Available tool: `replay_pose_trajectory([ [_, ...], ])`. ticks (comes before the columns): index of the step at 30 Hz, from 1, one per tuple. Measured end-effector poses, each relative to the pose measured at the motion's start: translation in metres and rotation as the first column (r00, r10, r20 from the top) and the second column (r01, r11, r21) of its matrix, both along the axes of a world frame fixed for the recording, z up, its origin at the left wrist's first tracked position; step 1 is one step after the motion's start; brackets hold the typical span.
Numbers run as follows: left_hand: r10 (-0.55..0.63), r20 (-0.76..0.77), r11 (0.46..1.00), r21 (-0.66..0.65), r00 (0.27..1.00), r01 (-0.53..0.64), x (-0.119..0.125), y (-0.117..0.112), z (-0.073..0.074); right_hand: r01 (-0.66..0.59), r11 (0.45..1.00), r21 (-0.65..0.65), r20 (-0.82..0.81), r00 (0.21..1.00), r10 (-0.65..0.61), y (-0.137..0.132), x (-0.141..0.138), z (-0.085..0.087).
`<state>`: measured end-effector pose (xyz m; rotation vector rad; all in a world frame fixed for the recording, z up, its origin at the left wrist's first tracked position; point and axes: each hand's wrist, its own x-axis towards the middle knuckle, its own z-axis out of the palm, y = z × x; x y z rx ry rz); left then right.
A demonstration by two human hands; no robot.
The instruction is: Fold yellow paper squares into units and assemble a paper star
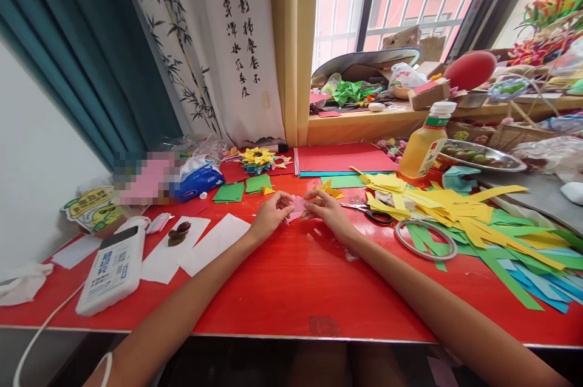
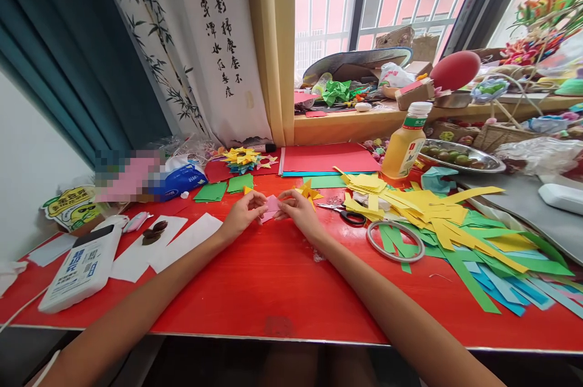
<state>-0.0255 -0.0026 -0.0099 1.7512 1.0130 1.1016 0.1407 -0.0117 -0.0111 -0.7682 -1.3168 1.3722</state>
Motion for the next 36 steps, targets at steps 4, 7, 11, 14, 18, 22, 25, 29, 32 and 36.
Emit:
replay_pose_trajectory([
  [4,0.003,0.026,0.999,-0.035,1.0,-0.002,0.0,0.001,-0.002,-0.008,0.999,-0.043,-0.01,1.0,0.008,0.001,0.0,-0.002],
  [7,-0.018,0.051,0.998,-0.058,0.999,0.021,0.0,0.002,-0.002,0.011,0.997,-0.072,-0.003,1.0,-0.012,0.0,0.0,-0.001],
  [11,-0.039,0.07,0.996,-0.072,0.997,0.044,0.0,0.001,-0.001,0.007,0.998,-0.06,0.019,1.0,-0.006,-0.002,0.0,0.001],
  [14,-0.043,0.058,0.997,-0.061,0.997,0.046,0.0,0.0,0.001,-0.005,0.999,-0.038,0.039,0.999,0.006,-0.002,0.0,0.001],
  [18,-0.066,0.07,0.995,-0.066,0.995,0.071,0.0,-0.002,0.004,-0.021,0.999,-0.045,0.027,0.999,0.022,-0.001,0.0,-0.001],
  [22,-0.087,0.148,0.987,-0.12,0.985,0.106,0.0,-0.003,0.007,-0.06,0.996,-0.067,-0.041,0.998,0.057,0.0,0.002,-0.003],
  [25,-0.082,0.191,0.98,-0.163,0.978,0.114,-0.001,-0.005,0.009,-0.09,0.993,-0.08,-0.087,0.993,0.083,0.001,0.003,-0.004],
  [29,-0.057,0.236,0.969,-0.219,0.97,0.111,-0.001,-0.006,0.011,-0.091,0.992,-0.09,-0.105,0.991,0.081,0.001,0.003,-0.004],
  [32,-0.055,0.265,0.961,-0.247,0.963,0.123,0.0,-0.008,0.012,-0.077,0.992,-0.096,-0.093,0.993,0.069,0.0,0.003,-0.003],
  [36,-0.068,0.286,0.949,-0.276,0.956,0.15,0.0,-0.009,0.011,-0.055,0.995,-0.088,-0.047,0.998,0.051,0.0,0.002,-0.003],
])
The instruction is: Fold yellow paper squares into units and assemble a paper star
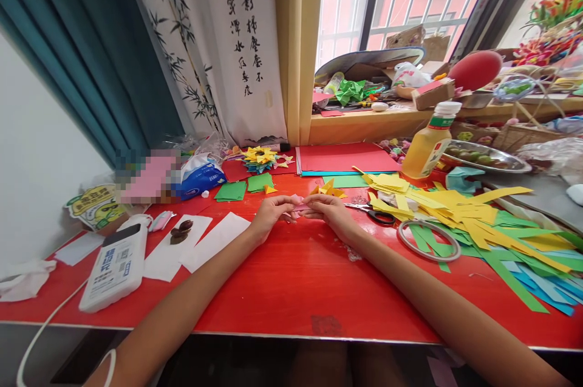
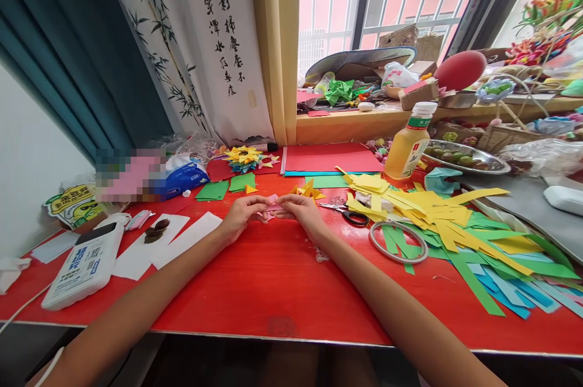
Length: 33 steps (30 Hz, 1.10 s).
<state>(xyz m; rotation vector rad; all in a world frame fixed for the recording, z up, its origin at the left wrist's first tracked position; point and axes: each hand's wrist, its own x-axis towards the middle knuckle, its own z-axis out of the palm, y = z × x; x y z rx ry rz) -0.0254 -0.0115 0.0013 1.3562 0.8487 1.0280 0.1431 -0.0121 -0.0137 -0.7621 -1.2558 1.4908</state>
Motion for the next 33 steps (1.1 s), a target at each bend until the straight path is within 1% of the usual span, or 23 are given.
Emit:
replay_pose_trajectory([
  [6,0.009,0.002,1.0,0.011,1.0,-0.009,0.0012,-0.001,-0.0014,0.029,0.998,0.055,0.047,0.998,-0.031,-0.0014,-0.0006,0.0011],
  [11,0.029,-0.024,0.999,0.036,0.999,-0.028,0.0031,0.0004,-0.0037,0.048,0.997,0.063,0.063,0.997,-0.052,-0.0048,-0.0025,0.0057],
  [17,0.037,-0.041,0.997,0.067,0.998,-0.034,0.0032,0.0021,-0.0043,0.02,0.998,0.051,0.061,0.998,-0.023,-0.0053,-0.0036,0.0072],
  [21,0.052,-0.059,0.992,0.117,0.997,-0.045,0.0032,0.0021,-0.0044,-0.013,0.996,0.085,0.043,0.999,0.009,-0.0032,-0.004,0.0049],
  [28,0.04,-0.105,0.983,0.185,0.994,-0.02,0.0037,0.0018,-0.006,-0.007,0.995,0.097,0.039,0.999,0.004,-0.0033,-0.0047,0.0034],
  [33,0.029,-0.107,0.982,0.19,0.994,-0.008,0.0034,0.0023,-0.0064,-0.008,0.995,0.103,0.023,1.0,0.006,-0.0043,-0.0047,0.0047],
])
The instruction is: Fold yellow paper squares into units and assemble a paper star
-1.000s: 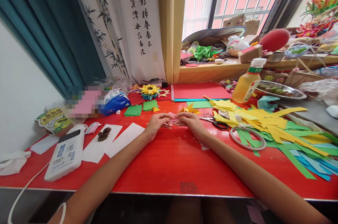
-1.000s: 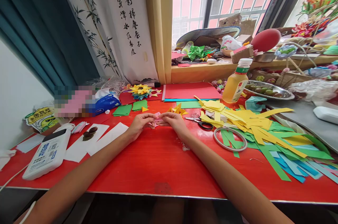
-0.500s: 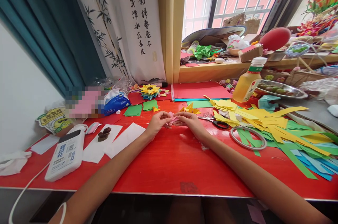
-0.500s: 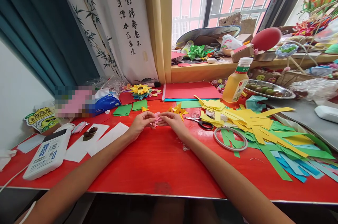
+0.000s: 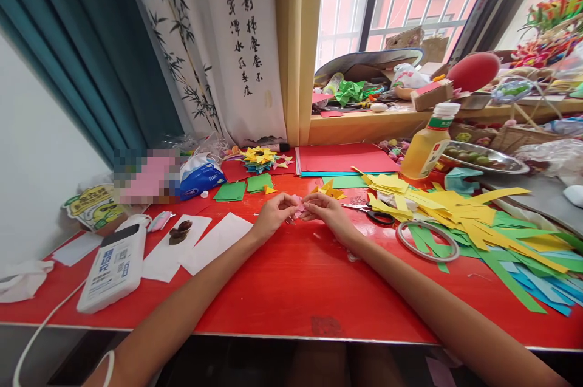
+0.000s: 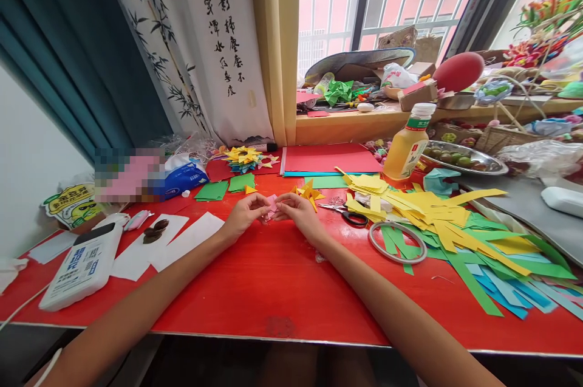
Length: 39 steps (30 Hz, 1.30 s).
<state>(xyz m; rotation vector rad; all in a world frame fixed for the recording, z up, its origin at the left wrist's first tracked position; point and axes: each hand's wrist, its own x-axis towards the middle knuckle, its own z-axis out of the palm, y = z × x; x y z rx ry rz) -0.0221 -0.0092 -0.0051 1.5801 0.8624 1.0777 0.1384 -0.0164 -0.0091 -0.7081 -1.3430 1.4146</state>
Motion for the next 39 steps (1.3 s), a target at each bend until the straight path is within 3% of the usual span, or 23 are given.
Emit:
replay_pose_trajectory([
  [9,0.008,0.0,1.0,-0.011,1.0,-0.008,0.0,-0.002,0.004,0.018,1.0,0.022,0.014,1.0,-0.019,-0.004,0.0,0.004],
  [13,0.062,-0.036,0.997,0.049,0.997,-0.061,-0.001,-0.003,0.008,0.009,0.999,0.038,0.009,1.0,-0.009,-0.004,0.0,0.003],
  [17,0.105,-0.027,0.992,0.075,0.994,-0.103,-0.001,-0.002,0.008,0.059,0.998,-0.025,0.026,0.998,-0.059,-0.001,-0.001,0.0],
  [20,0.077,0.002,0.997,0.03,0.997,-0.077,-0.001,-0.002,0.006,0.046,0.998,-0.053,0.105,0.994,-0.04,0.002,-0.001,-0.001],
  [28,-0.033,-0.048,0.998,-0.059,0.998,0.031,0.002,-0.001,0.0,0.03,0.996,0.086,0.223,0.974,-0.049,0.003,0.001,-0.005],
  [39,0.11,-0.13,0.982,0.168,0.985,-0.087,0.0,-0.004,0.005,-0.015,1.0,-0.022,0.177,0.984,0.019,0.004,-0.002,-0.006],
])
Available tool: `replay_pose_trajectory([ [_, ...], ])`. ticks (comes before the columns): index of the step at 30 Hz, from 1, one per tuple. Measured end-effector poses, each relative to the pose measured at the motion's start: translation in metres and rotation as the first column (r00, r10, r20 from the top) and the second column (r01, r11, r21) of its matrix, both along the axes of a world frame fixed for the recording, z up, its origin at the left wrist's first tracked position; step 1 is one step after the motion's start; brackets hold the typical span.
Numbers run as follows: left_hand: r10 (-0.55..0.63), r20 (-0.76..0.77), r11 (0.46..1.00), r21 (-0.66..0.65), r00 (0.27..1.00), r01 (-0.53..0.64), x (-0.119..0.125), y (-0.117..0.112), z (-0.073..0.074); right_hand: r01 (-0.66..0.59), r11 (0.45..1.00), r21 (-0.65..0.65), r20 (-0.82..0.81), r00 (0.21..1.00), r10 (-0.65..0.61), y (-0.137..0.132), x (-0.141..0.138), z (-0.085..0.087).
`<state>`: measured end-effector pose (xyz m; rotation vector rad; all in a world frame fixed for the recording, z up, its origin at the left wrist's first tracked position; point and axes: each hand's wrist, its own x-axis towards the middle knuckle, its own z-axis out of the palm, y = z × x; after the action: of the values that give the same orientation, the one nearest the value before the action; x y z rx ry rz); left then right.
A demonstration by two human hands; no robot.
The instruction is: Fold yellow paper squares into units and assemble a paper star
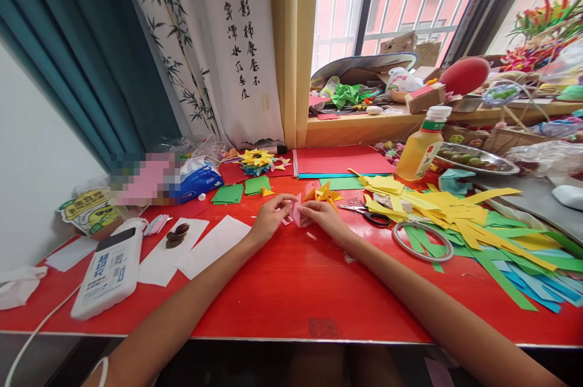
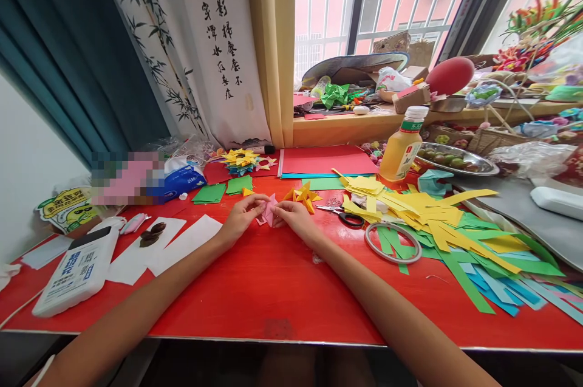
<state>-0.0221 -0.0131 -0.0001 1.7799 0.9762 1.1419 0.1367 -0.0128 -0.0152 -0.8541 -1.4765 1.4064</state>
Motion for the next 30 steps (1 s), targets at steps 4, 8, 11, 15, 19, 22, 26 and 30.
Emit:
replay_pose_trajectory([
  [4,-0.031,-0.086,0.999,0.014,0.996,0.033,0.0,0.0,-0.001,0.035,0.999,0.0,-0.024,0.999,-0.035,-0.001,0.002,0.002],
  [8,-0.04,-0.127,0.999,0.025,0.991,0.044,0.001,-0.002,-0.002,0.062,0.997,-0.04,-0.061,0.996,-0.064,-0.002,0.003,0.004],
  [11,-0.004,-0.159,0.997,0.082,0.987,0.017,0.002,-0.004,-0.001,-0.003,0.995,-0.099,-0.146,0.989,-0.011,-0.003,0.003,0.004],
  [15,0.089,-0.251,0.97,0.241,0.964,-0.027,0.001,-0.007,0.002,-0.048,0.989,-0.14,-0.214,0.977,0.017,-0.006,0.002,0.004],
  [19,0.171,-0.352,0.883,0.47,0.92,0.016,0.0,-0.007,0.005,-0.053,0.987,-0.154,-0.201,0.979,0.022,-0.011,-0.001,0.006],
  [22,0.133,-0.423,0.852,0.511,0.897,0.115,-0.002,-0.004,0.005,-0.054,0.988,-0.143,-0.202,0.979,0.024,-0.015,-0.002,0.008],
  [26,0.048,-0.436,0.866,0.466,0.898,0.18,-0.004,-0.001,0.003,-0.061,0.989,-0.131,-0.22,0.975,0.031,-0.016,-0.002,0.009],
  [30,-0.021,-0.413,0.91,0.369,0.91,0.188,-0.003,-0.002,0.002,-0.051,0.991,-0.122,-0.207,0.978,0.024,-0.015,-0.001,0.008],
])
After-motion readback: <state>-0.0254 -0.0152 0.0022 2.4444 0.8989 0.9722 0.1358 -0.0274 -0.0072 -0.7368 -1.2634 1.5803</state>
